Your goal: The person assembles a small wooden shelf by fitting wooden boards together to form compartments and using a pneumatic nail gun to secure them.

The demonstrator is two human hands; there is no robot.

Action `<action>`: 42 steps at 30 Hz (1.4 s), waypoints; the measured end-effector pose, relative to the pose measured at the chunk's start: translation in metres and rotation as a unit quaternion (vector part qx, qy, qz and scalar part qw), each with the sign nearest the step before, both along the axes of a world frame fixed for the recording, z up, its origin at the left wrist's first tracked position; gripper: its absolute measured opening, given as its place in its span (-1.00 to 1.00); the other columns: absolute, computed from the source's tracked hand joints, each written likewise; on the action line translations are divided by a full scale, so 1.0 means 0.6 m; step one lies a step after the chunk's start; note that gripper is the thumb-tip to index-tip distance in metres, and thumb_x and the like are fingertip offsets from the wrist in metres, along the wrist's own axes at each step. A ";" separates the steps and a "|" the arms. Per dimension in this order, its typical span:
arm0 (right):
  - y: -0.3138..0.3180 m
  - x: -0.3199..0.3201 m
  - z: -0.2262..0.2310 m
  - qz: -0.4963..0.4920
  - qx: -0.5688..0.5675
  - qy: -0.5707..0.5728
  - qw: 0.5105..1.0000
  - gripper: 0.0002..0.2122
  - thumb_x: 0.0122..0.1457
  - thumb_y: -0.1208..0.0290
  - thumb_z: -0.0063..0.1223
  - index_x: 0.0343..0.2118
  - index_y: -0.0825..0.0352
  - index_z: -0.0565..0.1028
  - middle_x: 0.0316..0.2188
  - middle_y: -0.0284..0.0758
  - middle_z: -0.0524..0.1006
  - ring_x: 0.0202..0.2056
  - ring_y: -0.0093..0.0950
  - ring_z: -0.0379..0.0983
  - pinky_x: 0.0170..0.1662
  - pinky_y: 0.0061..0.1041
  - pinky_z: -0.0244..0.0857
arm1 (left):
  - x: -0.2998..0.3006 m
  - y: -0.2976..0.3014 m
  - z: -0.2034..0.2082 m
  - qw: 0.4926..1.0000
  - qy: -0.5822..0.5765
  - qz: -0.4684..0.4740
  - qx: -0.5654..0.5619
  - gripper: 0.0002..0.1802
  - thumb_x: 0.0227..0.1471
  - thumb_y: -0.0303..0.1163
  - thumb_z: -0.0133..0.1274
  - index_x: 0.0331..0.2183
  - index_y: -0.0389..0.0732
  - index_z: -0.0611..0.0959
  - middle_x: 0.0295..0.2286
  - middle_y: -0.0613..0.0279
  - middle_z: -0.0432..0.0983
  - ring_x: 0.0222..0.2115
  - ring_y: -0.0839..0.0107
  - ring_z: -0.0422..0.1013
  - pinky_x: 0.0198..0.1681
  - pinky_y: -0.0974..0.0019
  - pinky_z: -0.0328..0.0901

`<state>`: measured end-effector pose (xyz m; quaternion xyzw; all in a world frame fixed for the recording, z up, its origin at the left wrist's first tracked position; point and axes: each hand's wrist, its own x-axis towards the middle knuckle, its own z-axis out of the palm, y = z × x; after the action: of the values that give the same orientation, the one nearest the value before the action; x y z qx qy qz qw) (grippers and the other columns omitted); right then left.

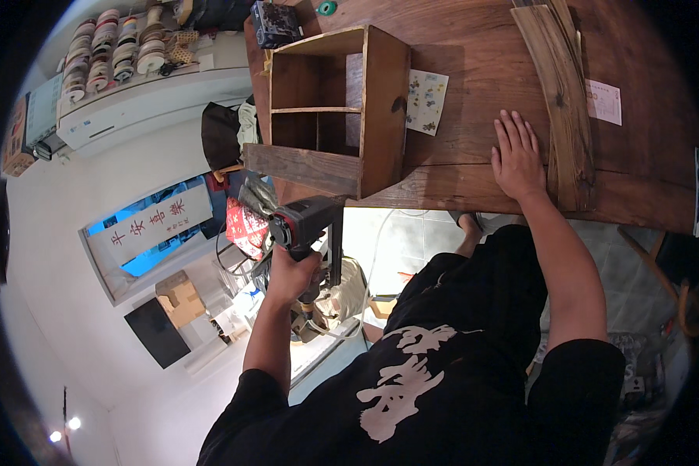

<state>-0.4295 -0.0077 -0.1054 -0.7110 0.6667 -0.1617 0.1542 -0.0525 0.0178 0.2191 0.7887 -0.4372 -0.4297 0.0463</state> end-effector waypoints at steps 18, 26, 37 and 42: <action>0.000 0.001 -0.001 0.001 0.009 0.010 1.000 -0.42 0.38 0.29 -0.06 0.43 0.30 0.19 0.50 -0.26 0.07 0.51 -0.27 -0.09 0.54 -0.16 -0.19 | 0.009 0.000 -0.005 1.000 0.004 -0.016 0.006 -0.88 -0.07 -0.58 0.12 -0.38 -0.32 0.60 -0.58 0.33 0.48 -0.55 0.56 0.38 -0.49 0.34 0.28; 0.001 0.000 -0.006 0.000 0.001 0.008 1.000 -0.41 0.37 0.29 -0.05 0.44 0.29 0.18 0.50 -0.26 0.06 0.51 -0.27 -0.09 0.54 -0.15 -0.18 | -0.001 -0.004 0.001 1.000 0.000 -0.007 0.009 -0.85 -0.07 -0.58 0.11 -0.35 -0.31 0.60 -0.56 0.33 0.48 -0.54 0.56 0.37 -0.47 0.35 0.28; 0.000 0.000 -0.004 0.001 0.002 0.005 1.000 -0.41 0.37 0.29 -0.03 0.43 0.29 0.20 0.50 -0.26 0.08 0.51 -0.27 -0.08 0.54 -0.16 -0.17 | 0.012 0.002 -0.008 1.000 0.004 -0.023 0.000 -0.80 -0.07 -0.58 0.11 -0.29 -0.32 0.61 -0.53 0.32 0.50 -0.51 0.56 0.38 -0.44 0.35 0.29; 0.001 0.000 -0.004 -0.001 -0.003 0.003 1.000 -0.42 0.38 0.29 -0.04 0.43 0.29 0.20 0.50 -0.26 0.08 0.51 -0.27 -0.08 0.54 -0.16 -0.17 | 0.001 -0.003 -0.001 1.000 -0.006 -0.019 0.005 -0.87 -0.06 -0.58 0.11 -0.35 -0.31 0.60 -0.56 0.33 0.49 -0.53 0.56 0.38 -0.46 0.34 0.29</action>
<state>-0.4293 -0.0071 -0.1078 -0.7116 0.6670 -0.1620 0.1501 -0.0519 0.0159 0.2185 0.7831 -0.4501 -0.4279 0.0316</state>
